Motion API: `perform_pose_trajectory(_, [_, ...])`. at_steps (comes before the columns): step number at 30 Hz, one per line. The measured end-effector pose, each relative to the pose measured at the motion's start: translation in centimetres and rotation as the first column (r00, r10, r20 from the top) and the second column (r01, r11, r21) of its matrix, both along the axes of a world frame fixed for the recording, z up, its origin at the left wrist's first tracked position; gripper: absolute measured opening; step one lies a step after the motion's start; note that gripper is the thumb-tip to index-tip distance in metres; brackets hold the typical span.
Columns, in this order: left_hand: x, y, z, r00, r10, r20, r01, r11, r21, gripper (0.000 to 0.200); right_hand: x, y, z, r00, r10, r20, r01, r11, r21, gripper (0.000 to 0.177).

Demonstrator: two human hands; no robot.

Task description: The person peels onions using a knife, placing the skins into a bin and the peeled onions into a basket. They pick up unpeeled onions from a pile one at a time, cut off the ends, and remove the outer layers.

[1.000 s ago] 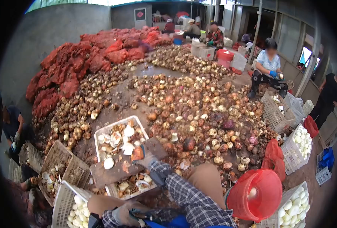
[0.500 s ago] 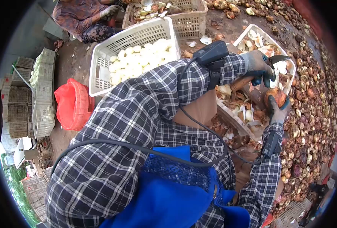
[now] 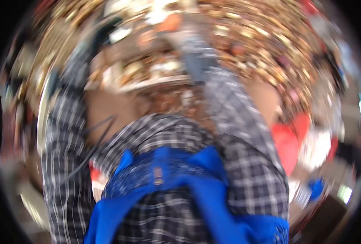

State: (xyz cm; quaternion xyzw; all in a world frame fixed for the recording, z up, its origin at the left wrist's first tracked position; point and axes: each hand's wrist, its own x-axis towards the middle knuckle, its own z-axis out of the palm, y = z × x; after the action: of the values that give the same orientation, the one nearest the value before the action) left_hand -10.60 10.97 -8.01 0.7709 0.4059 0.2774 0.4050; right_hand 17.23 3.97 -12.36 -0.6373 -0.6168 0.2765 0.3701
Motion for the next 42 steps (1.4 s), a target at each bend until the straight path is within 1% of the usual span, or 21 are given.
perform_pose_trajectory(1, [0.8,0.2,1.0,0.992,-0.008,-0.123,0.020,0.994,0.103,0.040,0.2,0.0,0.4,0.997,-0.027,0.071,0.029,0.999,-0.027,0.076])
perform_pose_trajectory(2, [1.5,-0.7,1.2,0.872,0.162,0.462,0.079,0.885,-0.459,0.047,0.3,0.0,0.8,0.990,-0.052,0.129,0.061,0.996,-0.072,0.080])
perform_pose_trajectory(4, [2.1,-1.9,2.7,0.916,0.050,0.397,0.145,0.883,-0.446,0.048,1.2,1.0,0.0,0.968,-0.047,0.247,0.110,0.963,-0.245,0.108])
perform_pose_trajectory(6, [3.2,-2.9,3.3,0.913,0.009,0.408,0.176,0.893,-0.413,0.047,1.6,0.2,1.2,0.983,-0.008,0.185,0.060,0.959,-0.277,0.120])
perform_pose_trajectory(10, [4.3,-2.7,3.4,0.931,0.008,0.365,0.154,0.898,-0.412,0.043,1.8,-0.1,1.9,0.991,0.048,0.126,-0.010,0.958,-0.285,0.117])
perform_pose_trajectory(11, [4.9,-2.9,3.8,0.934,0.020,0.356,0.140,0.897,-0.420,0.041,1.6,-0.1,1.3,0.996,-0.013,0.085,0.028,0.984,-0.178,0.101])
perform_pose_trajectory(12, [5.1,-2.8,3.9,0.932,-0.018,0.361,0.176,0.894,-0.412,0.043,1.7,-0.2,1.9,0.998,0.022,0.055,-0.013,0.988,-0.154,0.102])
perform_pose_trajectory(14, [5.7,-3.4,4.1,0.900,-0.059,0.431,0.239,0.895,-0.376,0.047,1.9,-0.2,2.8,0.994,0.011,0.109,0.026,0.944,-0.328,0.102])
perform_pose_trajectory(16, [5.5,-3.5,4.6,0.897,-0.117,0.426,0.303,0.865,-0.401,0.049,1.8,0.4,1.0,0.993,0.051,0.109,-0.052,0.999,0.005,0.100])
perform_pose_trajectory(17, [5.5,-3.3,4.3,0.880,-0.132,0.456,0.333,0.856,-0.395,0.048,2.3,0.4,0.7,0.992,0.115,0.054,-0.112,0.992,-0.059,0.103])
perform_pose_trajectory(23, [5.8,-3.1,4.0,0.893,-0.116,0.434,0.313,0.853,-0.417,0.040,2.3,1.9,-2.1,0.952,-0.002,0.307,-0.014,0.999,0.050,0.109])
perform_pose_trajectory(26, [5.7,-4.2,4.5,0.840,-0.180,0.512,0.412,0.825,-0.386,0.039,1.6,0.4,0.9,0.959,0.020,0.281,0.008,0.995,-0.096,0.101])
perform_pose_trajectory(28, [3.9,-4.9,3.8,0.894,-0.244,0.374,0.410,0.782,-0.469,0.039,3.9,3.3,-5.6,0.962,-0.040,0.271,0.061,0.996,-0.069,0.069])
perform_pose_trajectory(29, [3.1,-5.4,3.1,0.912,-0.227,0.342,0.377,0.790,-0.484,0.042,3.6,2.8,-4.7,0.997,-0.067,0.023,0.071,0.933,-0.354,0.063])
perform_pose_trajectory(32, [3.5,-9.6,5.2,0.912,-0.274,0.304,0.393,0.794,-0.464,0.053,2.8,5.4,-5.9,0.909,0.203,0.365,-0.102,0.955,-0.278,0.091])
perform_pose_trajectory(35, [5.9,-15.6,9.0,0.777,-0.432,0.457,0.609,0.697,-0.377,0.064,2.3,1.7,-2.3,0.993,-0.019,0.120,0.045,0.974,-0.220,0.087])
perform_pose_trajectory(38, [7.7,-19.5,10.3,0.489,-0.612,0.622,0.857,0.471,-0.211,0.076,2.4,1.7,-1.9,0.961,0.038,0.275,-0.062,0.995,0.081,0.095])
perform_pose_trajectory(39, [7.7,-19.9,10.1,0.460,-0.664,0.590,0.885,0.401,-0.238,0.069,2.0,0.8,-0.7,0.993,0.032,0.114,-0.033,0.999,0.003,0.094])
perform_pose_trajectory(40, [7.6,-19.1,9.9,0.500,-0.685,0.529,0.864,0.441,-0.245,0.056,2.2,1.1,-0.9,0.997,0.060,-0.056,-0.065,0.993,-0.103,0.091])
perform_pose_trajectory(41, [7.0,-17.8,10.4,0.713,-0.586,0.384,0.701,0.610,-0.369,0.043,2.6,1.8,-2.8,0.993,0.080,-0.091,-0.076,0.996,0.044,0.086])
perform_pose_trajectory(42, [6.8,-16.6,10.6,0.872,-0.436,0.223,0.489,0.766,-0.418,0.038,2.6,2.0,-3.8,0.906,0.132,-0.403,-0.139,0.990,0.013,0.079])
